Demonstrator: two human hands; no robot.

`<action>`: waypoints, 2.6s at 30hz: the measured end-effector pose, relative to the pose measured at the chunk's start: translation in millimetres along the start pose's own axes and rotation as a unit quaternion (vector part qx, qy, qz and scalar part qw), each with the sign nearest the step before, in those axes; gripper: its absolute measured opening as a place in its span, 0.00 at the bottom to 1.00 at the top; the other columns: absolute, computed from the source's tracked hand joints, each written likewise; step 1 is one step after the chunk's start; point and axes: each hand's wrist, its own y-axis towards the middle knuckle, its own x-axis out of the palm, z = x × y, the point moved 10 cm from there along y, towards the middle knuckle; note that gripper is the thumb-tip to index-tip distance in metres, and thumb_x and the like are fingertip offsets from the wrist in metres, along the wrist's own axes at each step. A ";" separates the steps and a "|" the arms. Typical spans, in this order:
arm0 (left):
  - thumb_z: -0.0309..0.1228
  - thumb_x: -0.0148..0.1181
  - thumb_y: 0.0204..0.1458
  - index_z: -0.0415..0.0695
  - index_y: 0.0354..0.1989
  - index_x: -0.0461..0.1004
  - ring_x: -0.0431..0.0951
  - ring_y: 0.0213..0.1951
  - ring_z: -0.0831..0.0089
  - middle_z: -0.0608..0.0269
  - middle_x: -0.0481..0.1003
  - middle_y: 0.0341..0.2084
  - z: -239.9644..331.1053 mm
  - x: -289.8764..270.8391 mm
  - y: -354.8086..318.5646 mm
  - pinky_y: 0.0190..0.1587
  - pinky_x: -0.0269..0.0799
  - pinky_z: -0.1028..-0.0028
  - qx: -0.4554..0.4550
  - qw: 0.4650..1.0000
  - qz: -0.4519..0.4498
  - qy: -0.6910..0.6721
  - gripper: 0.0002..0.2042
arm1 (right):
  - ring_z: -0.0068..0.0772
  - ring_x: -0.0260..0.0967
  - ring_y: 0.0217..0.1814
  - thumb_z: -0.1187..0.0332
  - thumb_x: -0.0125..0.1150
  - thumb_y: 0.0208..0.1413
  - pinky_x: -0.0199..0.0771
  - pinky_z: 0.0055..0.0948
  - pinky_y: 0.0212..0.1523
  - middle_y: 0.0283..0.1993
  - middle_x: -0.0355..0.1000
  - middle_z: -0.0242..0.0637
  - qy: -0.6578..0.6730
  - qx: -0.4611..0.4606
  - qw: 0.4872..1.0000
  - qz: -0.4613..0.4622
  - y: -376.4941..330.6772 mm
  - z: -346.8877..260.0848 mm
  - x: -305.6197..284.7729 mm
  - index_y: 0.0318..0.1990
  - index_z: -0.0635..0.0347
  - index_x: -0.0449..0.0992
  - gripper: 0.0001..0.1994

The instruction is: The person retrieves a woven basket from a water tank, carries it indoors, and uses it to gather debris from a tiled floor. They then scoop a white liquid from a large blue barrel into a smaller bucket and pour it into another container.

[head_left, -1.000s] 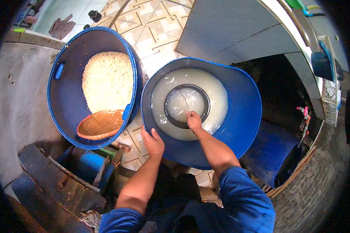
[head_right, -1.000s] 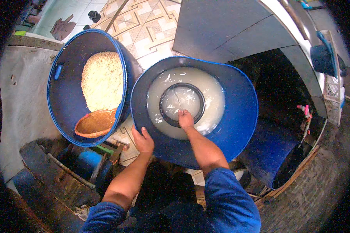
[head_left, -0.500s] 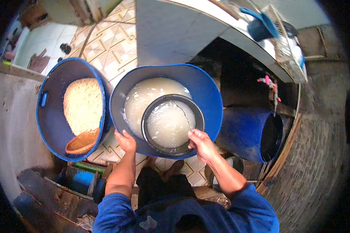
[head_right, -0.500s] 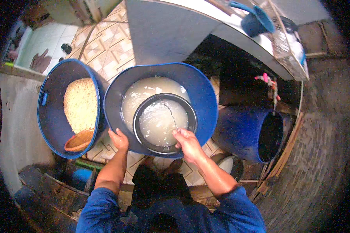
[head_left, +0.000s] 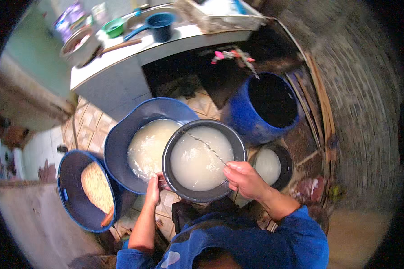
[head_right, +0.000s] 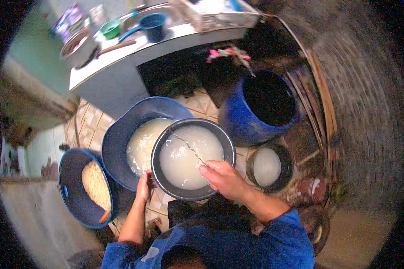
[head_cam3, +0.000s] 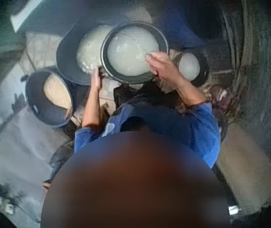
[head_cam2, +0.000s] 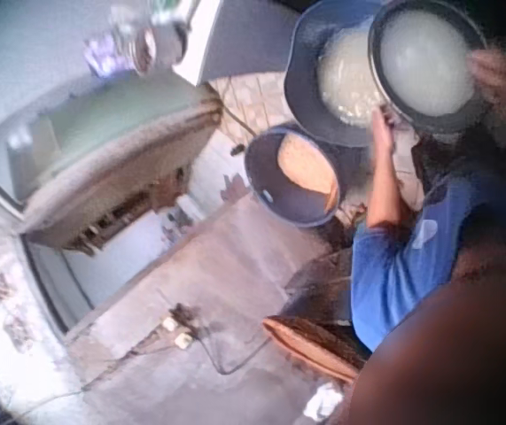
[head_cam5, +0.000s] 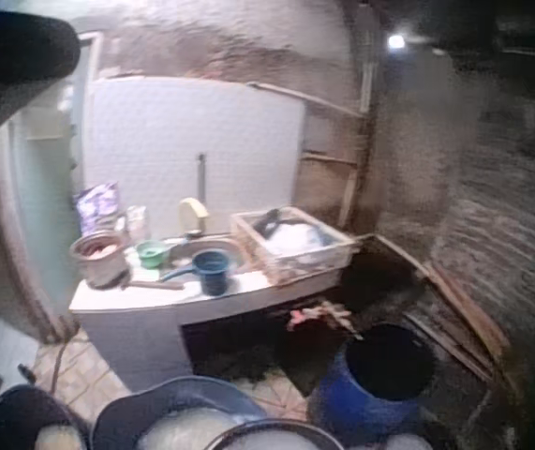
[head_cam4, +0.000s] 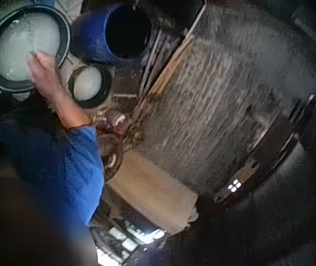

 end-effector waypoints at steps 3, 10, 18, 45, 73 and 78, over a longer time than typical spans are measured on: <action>0.44 0.53 0.65 0.49 0.39 0.71 0.75 0.30 0.77 0.71 0.75 0.31 15.6 102.4 -16.5 0.34 0.73 0.73 -0.036 0.995 -0.090 -0.010 0.12 | 0.17 0.60 0.27 0.57 0.51 0.69 0.63 0.26 0.27 0.23 0.63 0.26 -0.062 -0.017 0.996 0.061 -39.4 12.0 -51.3 0.31 0.62 0.73 0.18; 0.23 0.62 0.58 0.52 0.29 0.61 0.71 0.20 0.81 0.73 0.68 0.19 16.2 300.7 -29.6 0.21 0.67 0.81 -0.073 0.977 -0.201 0.018 0.14 | 0.16 0.61 0.26 0.55 0.54 0.68 0.63 0.25 0.28 0.27 0.70 0.25 0.139 -0.068 0.957 0.247 -158.1 74.5 -194.2 0.34 0.64 0.79 0.19; 0.21 0.63 0.56 0.47 0.30 0.63 0.75 0.22 0.78 0.70 0.70 0.20 2.6 511.4 -66.2 0.22 0.65 0.80 -0.051 0.922 -0.360 0.134 0.12 | 0.13 0.47 0.18 0.51 0.55 0.67 0.50 0.21 0.17 0.21 0.56 0.18 0.214 -0.099 0.860 0.452 -291.6 157.4 -318.3 0.25 0.49 0.68 0.19; 0.28 0.65 0.49 0.40 0.32 0.67 0.78 0.30 0.44 0.45 0.74 0.21 79.8 775.6 -221.9 0.32 0.71 0.55 0.381 0.585 -0.489 0.524 0.11 | 0.16 0.47 0.19 0.43 0.50 0.68 0.53 0.24 0.21 0.20 0.52 0.18 0.495 -0.351 0.550 0.574 -348.6 241.2 -386.2 0.26 0.47 0.64 0.22; 0.39 0.58 0.61 0.48 0.41 0.71 0.74 0.37 0.78 0.70 0.73 0.35 73.3 5.0 -18.3 0.41 0.71 0.71 0.059 0.973 0.221 -0.019 0.09 | 0.29 0.75 0.45 0.81 0.51 0.57 0.82 0.33 0.32 0.51 0.72 0.40 0.128 -0.017 0.978 0.163 60.2 120.8 -147.6 0.65 0.55 0.57 0.28; 0.49 0.64 0.54 0.38 0.61 0.65 0.67 0.59 0.52 0.43 0.65 0.57 -29.8 -159.8 -50.4 0.62 0.63 0.61 -0.067 0.825 0.532 0.176 0.33 | 0.40 0.74 0.47 0.74 0.57 0.54 0.73 0.35 0.48 0.50 0.74 0.50 -0.122 -0.055 0.977 0.167 177.7 128.2 -75.5 0.65 0.67 0.55 0.30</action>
